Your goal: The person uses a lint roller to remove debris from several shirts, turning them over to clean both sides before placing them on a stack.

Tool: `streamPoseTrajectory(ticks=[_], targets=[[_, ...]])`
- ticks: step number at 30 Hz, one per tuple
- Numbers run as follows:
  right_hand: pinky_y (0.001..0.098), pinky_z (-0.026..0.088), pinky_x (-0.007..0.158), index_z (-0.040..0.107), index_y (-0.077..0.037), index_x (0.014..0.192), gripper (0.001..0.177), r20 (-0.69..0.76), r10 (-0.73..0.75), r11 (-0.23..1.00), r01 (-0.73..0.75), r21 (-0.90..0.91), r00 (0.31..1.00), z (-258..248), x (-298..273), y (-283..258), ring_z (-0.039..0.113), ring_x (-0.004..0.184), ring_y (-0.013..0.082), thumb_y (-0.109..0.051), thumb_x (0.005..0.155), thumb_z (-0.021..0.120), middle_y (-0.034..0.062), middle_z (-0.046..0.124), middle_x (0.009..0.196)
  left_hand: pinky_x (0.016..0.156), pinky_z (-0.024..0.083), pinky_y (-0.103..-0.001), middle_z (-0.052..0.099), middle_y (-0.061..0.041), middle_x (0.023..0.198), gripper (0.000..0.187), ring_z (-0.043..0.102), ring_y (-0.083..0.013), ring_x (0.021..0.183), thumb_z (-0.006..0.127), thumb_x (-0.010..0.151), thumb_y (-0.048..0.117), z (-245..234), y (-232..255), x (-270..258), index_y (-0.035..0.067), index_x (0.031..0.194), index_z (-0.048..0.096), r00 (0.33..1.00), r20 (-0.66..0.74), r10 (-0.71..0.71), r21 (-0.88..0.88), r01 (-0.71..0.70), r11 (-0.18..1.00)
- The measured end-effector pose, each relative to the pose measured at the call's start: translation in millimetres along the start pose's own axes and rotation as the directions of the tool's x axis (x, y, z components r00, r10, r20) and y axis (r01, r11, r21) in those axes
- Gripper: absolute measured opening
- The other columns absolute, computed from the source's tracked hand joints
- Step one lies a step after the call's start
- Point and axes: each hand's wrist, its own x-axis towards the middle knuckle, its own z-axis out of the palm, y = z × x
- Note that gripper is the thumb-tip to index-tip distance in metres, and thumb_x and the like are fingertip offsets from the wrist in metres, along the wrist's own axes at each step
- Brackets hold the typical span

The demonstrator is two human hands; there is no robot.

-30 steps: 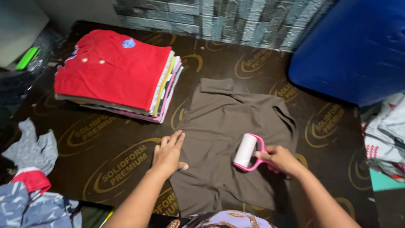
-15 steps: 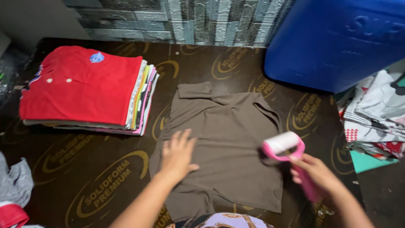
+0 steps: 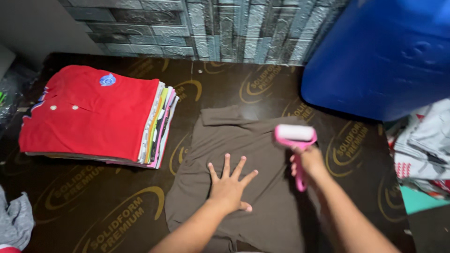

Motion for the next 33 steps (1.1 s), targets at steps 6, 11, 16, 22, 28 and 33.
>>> streamPoseTrajectory(ticks=[6,11,16,22,28,33], targets=[[0.0388,0.048,0.040,0.053,-0.003,0.108,0.022,-0.038,-0.044,0.999,0.044,-0.019,0.998,11.8,49.3,-37.8,0.055,0.048,0.0204,-0.023,0.102,0.060,0.0108,0.060,0.074,0.107,0.004,-0.086,-0.004,-0.008,0.171,0.115,-0.010,-0.0486,0.153,0.089,0.066,0.057,6.6,-4.1,5.9,0.040,0.159,0.024,0.999,0.037,0.018,-0.030,-0.017,0.999],[0.0421,0.048,0.036,0.056,-0.010,0.110,0.023,0.131,-0.013,0.952,0.053,-0.303,0.991,66.7,-36.8,-21.9,0.055,0.041,0.0241,-0.023,0.093,0.064,0.0129,0.060,0.066,0.117,0.009,-0.075,0.016,-0.011,0.168,0.103,0.007,-0.0391,0.156,0.087,0.069,0.056,10.9,-27.3,10.6,0.025,0.155,0.040,0.945,-0.295,-0.143,-0.185,0.090,0.979],[0.0396,0.045,0.035,0.059,-0.004,0.104,0.023,0.242,0.071,0.956,0.004,-0.295,0.968,103.8,-52.6,-16.9,0.053,0.041,0.0216,-0.024,0.095,0.065,0.0105,0.059,0.065,0.113,0.005,-0.077,0.010,-0.011,0.167,0.111,0.000,-0.0418,0.154,0.087,0.066,0.058,1.8,-48.2,-2.7,0.023,0.156,0.033,0.957,-0.163,-0.240,-0.187,0.209,0.960],[0.0393,0.045,0.036,0.057,0.000,0.101,0.024,0.245,-0.004,0.989,0.039,-0.140,0.969,132.3,45.4,-61.4,0.053,0.043,0.0203,-0.023,0.098,0.063,0.0100,0.058,0.066,0.111,0.006,-0.079,0.014,-0.010,0.168,0.110,0.002,-0.0428,0.152,0.086,0.065,0.060,9.4,-45.8,-12.9,0.024,0.156,0.035,0.951,-0.231,-0.204,-0.165,0.168,0.972],[0.0403,0.046,0.036,0.056,-0.001,0.102,0.025,0.212,-0.077,0.985,0.108,-0.136,0.974,149.4,29.8,-80.7,0.054,0.043,0.0214,-0.025,0.099,0.062,0.0104,0.057,0.066,0.108,0.024,-0.068,0.035,-0.009,0.158,0.088,0.028,-0.0348,0.146,0.087,0.069,0.044,12.2,-64.6,-4.3,0.016,0.143,0.049,0.886,-0.392,-0.249,-0.270,0.148,0.951],[0.0396,0.046,0.035,0.056,-0.004,0.105,0.023,0.321,0.062,0.960,0.032,-0.280,0.945,168.0,-46.6,-49.4,0.054,0.041,0.0203,-0.024,0.097,0.063,0.0105,0.060,0.065,0.104,0.034,-0.052,0.050,-0.007,0.145,0.073,0.043,-0.0265,0.134,0.085,0.070,0.030,-1.0,-100.9,21.5,0.007,0.134,0.056,0.769,-0.549,-0.329,-0.256,0.221,0.941]])
